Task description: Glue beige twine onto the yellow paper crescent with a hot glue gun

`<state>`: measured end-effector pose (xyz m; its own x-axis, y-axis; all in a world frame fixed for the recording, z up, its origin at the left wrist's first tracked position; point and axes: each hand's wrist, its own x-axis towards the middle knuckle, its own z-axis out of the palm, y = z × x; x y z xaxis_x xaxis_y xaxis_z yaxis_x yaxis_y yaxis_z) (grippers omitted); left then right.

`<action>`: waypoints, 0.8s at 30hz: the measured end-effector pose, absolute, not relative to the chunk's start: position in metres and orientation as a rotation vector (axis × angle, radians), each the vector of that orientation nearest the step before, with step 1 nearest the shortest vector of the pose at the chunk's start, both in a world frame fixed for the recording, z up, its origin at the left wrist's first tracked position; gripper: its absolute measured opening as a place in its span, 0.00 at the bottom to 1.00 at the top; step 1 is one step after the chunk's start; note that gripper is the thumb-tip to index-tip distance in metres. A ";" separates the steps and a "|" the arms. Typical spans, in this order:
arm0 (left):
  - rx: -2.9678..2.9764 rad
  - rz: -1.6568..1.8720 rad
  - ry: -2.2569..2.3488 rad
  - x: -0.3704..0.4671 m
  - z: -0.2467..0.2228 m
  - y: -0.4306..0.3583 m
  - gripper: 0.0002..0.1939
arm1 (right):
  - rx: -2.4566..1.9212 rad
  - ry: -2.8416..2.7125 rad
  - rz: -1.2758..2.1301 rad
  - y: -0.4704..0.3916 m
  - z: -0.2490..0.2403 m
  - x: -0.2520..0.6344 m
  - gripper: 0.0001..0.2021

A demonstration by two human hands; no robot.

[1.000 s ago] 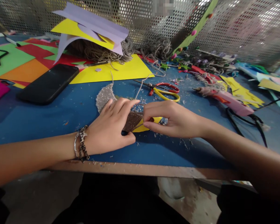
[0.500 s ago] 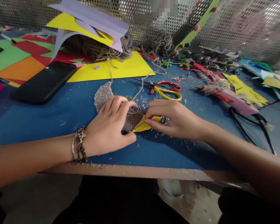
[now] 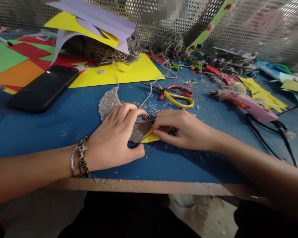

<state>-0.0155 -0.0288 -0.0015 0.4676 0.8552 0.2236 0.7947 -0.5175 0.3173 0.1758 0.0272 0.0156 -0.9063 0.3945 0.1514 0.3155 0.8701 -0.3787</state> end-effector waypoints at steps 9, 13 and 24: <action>2.539 0.518 1.472 -0.012 -0.001 -0.027 0.27 | -0.556 -2.829 0.540 0.027 0.016 0.175 0.08; 2.524 0.520 1.485 -0.011 -0.001 -0.028 0.28 | -0.562 -2.838 0.538 0.027 0.016 0.175 0.08; 2.473 0.526 1.497 -0.010 0.000 -0.027 0.29 | -0.639 -2.800 0.507 0.027 0.014 0.174 0.09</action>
<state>-0.0105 -0.0275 0.0003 0.4230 0.8848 0.1953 0.8127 -0.4658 0.3501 0.1736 0.0271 0.0138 -0.8798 0.4545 0.1393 0.3768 0.8454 -0.3786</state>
